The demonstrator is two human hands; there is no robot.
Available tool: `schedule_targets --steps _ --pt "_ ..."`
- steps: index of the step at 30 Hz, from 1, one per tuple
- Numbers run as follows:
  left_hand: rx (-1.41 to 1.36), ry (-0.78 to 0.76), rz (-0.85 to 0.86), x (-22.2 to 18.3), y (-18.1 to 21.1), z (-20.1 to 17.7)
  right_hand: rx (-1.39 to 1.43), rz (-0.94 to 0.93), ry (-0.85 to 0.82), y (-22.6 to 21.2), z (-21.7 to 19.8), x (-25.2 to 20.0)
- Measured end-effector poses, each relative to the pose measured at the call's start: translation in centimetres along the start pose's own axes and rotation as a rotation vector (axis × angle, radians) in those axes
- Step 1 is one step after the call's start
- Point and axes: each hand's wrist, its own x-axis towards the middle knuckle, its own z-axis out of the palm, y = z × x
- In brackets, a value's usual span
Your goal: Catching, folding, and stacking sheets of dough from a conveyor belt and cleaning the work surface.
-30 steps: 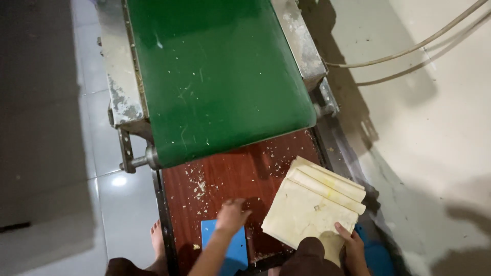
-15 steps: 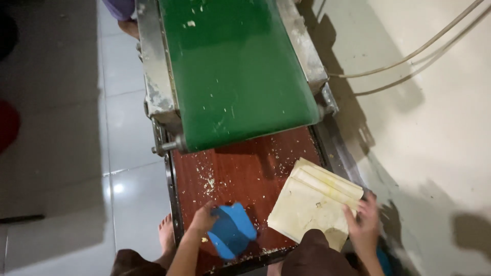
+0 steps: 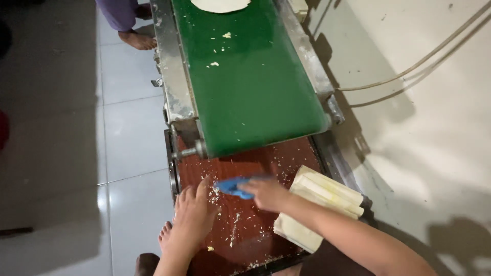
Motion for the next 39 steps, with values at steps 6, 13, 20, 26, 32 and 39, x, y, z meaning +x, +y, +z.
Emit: schedule_targets --steps 6,13,20,26,32,39 --pt "0.217 -0.262 0.071 -1.3 -0.7 -3.0 0.174 0.514 0.456 12.1 0.6 11.9" --pt "0.3 -0.357 -0.045 0.3 -3.8 -1.3 0.018 0.537 0.405 10.9 7.7 18.0" --pt "0.313 -0.097 0.032 -0.1 -6.3 -0.5 0.636 0.485 0.359 -0.1 15.4 13.6" --pt "0.325 -0.282 -0.032 -0.6 -7.0 -0.7 1.195 0.757 0.782 -5.0 -1.1 9.2" --pt "0.298 -0.243 -0.031 0.4 -8.8 1.0 0.797 0.451 0.563 0.2 -1.7 16.0" --pt "0.338 -0.312 -0.1 0.0 -7.2 -1.1 0.249 0.072 0.26 -1.0 4.4 23.4"
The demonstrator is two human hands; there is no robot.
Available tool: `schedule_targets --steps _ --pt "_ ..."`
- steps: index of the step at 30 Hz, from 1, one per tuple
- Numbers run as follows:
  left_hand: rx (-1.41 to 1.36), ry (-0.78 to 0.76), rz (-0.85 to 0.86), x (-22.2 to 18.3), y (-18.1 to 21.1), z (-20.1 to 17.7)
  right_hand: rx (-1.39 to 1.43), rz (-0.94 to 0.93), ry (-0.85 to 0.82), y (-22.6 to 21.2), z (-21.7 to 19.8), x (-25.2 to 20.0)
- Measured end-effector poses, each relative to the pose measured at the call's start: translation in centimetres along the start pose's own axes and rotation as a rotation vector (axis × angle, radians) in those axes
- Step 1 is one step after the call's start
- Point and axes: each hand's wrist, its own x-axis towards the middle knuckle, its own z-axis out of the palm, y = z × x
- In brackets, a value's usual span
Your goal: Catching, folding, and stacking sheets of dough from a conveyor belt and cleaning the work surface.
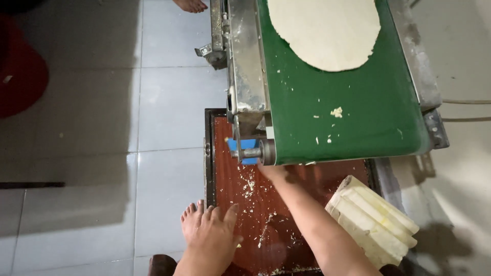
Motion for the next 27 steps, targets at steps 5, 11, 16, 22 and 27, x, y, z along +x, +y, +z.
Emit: schedule_targets --steps 5,11,16,22,27 --pt "-0.027 0.095 -0.006 -0.3 -0.6 -0.1 -0.031 -0.068 -0.191 0.9 1.5 -4.6" --pt "-0.052 -0.026 -0.026 -3.5 -0.2 -4.0 -0.602 -0.763 -0.103 11.2 7.8 -10.9" --pt "-0.121 -0.168 -0.063 -6.9 0.8 -7.7 0.706 -0.096 -0.107 -1.1 -1.4 -12.0" --pt "-0.171 -0.071 -0.098 -6.1 0.4 -6.8 -0.073 0.201 0.137 -0.4 2.1 -2.2" --pt "-0.225 -0.095 -0.107 -6.1 0.1 -7.4 0.161 0.211 -0.132 -6.9 2.3 -6.5"
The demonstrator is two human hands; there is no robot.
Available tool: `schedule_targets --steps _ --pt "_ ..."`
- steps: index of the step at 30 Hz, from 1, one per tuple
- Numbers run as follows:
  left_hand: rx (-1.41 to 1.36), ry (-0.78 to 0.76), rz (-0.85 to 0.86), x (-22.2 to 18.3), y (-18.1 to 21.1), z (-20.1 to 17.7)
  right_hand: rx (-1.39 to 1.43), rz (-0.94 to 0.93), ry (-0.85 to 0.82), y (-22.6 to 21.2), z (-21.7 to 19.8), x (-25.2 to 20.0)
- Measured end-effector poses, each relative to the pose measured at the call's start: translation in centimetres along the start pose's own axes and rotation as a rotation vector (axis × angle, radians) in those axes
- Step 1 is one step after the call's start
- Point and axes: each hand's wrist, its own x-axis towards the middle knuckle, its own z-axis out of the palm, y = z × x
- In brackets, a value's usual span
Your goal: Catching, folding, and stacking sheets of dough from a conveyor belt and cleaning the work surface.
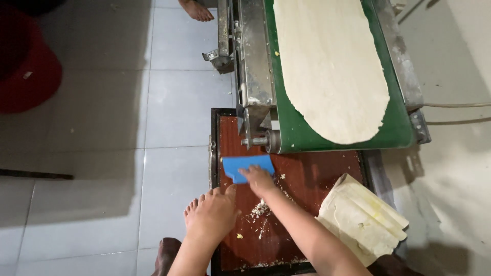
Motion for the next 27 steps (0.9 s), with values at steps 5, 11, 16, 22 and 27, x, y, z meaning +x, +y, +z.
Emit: schedule_targets --steps 5,11,16,22,27 --pt "-0.026 0.027 0.019 0.1 -0.8 0.7 -0.294 -0.292 0.022 8.7 7.4 -3.4" --pt "-0.064 0.005 0.036 -1.4 -0.7 0.5 0.139 0.016 0.272 8.4 -0.2 -7.0" --pt "-0.039 -0.032 0.039 -0.1 -1.2 1.5 0.409 0.438 0.472 9.8 1.0 -5.5" --pt "-0.049 0.171 0.131 5.0 -3.3 5.5 -0.407 -0.32 0.582 18.7 18.0 -1.6" --pt "-0.043 0.209 0.136 5.0 -3.9 5.6 -0.103 0.009 0.323 13.5 13.5 -6.2"
